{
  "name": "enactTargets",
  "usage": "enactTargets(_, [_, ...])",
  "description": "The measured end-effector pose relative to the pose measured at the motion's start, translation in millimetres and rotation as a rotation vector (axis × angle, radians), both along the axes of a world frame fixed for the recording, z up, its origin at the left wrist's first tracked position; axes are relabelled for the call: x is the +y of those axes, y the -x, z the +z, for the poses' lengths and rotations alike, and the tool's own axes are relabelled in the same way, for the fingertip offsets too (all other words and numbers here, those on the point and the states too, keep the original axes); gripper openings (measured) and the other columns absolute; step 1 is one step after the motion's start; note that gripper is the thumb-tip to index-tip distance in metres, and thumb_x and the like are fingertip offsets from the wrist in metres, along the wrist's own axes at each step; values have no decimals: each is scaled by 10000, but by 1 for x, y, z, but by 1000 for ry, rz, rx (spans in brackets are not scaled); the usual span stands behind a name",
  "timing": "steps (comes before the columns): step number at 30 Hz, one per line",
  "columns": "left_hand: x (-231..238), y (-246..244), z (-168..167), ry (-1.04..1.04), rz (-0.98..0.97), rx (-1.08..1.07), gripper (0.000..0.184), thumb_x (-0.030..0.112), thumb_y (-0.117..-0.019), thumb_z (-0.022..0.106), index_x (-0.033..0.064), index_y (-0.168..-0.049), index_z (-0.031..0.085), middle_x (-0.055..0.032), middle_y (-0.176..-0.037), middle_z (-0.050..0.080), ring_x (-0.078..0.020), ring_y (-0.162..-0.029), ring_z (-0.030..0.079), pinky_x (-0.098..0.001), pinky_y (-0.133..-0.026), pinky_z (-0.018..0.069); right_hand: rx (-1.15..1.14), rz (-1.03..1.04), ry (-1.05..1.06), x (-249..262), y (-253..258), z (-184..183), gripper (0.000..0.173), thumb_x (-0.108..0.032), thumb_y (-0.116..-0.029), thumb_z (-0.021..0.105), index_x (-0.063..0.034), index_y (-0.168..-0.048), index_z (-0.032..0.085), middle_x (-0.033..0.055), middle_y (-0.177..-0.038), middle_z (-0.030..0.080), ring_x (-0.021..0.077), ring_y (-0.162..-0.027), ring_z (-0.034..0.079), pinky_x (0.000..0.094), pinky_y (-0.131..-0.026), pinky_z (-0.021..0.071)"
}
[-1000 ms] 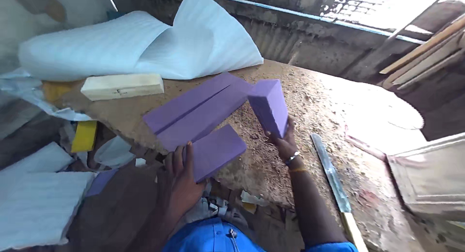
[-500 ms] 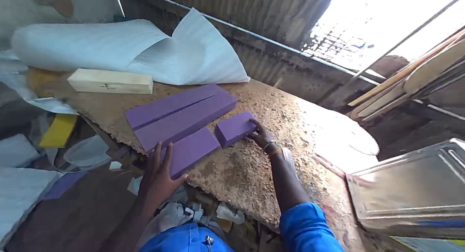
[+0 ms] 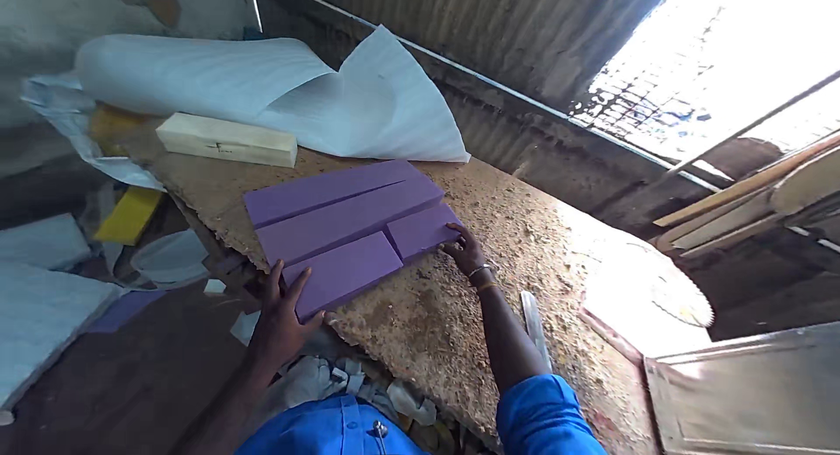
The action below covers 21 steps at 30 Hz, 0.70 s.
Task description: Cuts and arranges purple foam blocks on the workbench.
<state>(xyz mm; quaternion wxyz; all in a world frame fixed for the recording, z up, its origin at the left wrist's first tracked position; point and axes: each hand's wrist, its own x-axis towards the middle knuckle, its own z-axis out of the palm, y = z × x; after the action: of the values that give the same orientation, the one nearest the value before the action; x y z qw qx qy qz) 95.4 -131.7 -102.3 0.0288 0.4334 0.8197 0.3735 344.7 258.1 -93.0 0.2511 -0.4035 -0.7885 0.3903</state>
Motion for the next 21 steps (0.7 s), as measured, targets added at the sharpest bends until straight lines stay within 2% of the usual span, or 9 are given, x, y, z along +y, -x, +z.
enactTargets(2, [-1,-2,2,-5,4,-15,872,398,-710,874,237,-1500,542,-192,-1688,192,-396,-1513,311,-544,-1133,434,-13,27,28,-2,4,3,617,-143,-839,853,-199,-1401,604,96,-1475,548,293,-1258,590,533,-1024,513])
enactTargets(5, [-1,-5,2,-1,34,-12,879,395,-710,866,224,-1506,534,-187,-1683,217,-399,-1505,325,-544,-1131,433,29,58,71,-3,7,6,588,-58,-834,839,-133,-1370,606,100,-1449,566,277,-1258,597,499,-1036,520])
enactTargets(10, [-3,-6,2,2,36,17,880,402,-718,853,197,-1509,527,-190,-1668,251,-393,-1502,331,-542,-1134,434,-23,19,108,1,-10,18,523,-59,-843,833,-131,-1322,638,107,-1392,610,274,-1133,677,499,-940,586])
enactTargets(14, [-1,-5,0,-10,12,29,877,429,-720,851,193,-1503,534,-198,-1658,265,-399,-1501,325,-536,-1145,421,-57,35,80,4,-12,17,515,-86,-843,842,-163,-1313,647,69,-1384,623,254,-1149,678,494,-966,583])
enactTargets(18, [0,-2,0,-16,-6,16,884,431,-721,852,184,-1507,531,-195,-1659,268,-396,-1506,319,-537,-1152,412,-19,50,62,-2,2,24,513,-70,-845,833,-125,-1320,647,107,-1386,616,272,-1196,644,493,-1015,543])
enactTargets(21, [-2,-2,0,-1,-16,17,894,453,-733,850,179,-1517,518,-192,-1665,259,-391,-1508,318,-528,-1151,416,-3,57,48,4,6,19,516,-92,-851,832,-139,-1331,647,111,-1389,613,264,-1197,644,483,-1017,543])
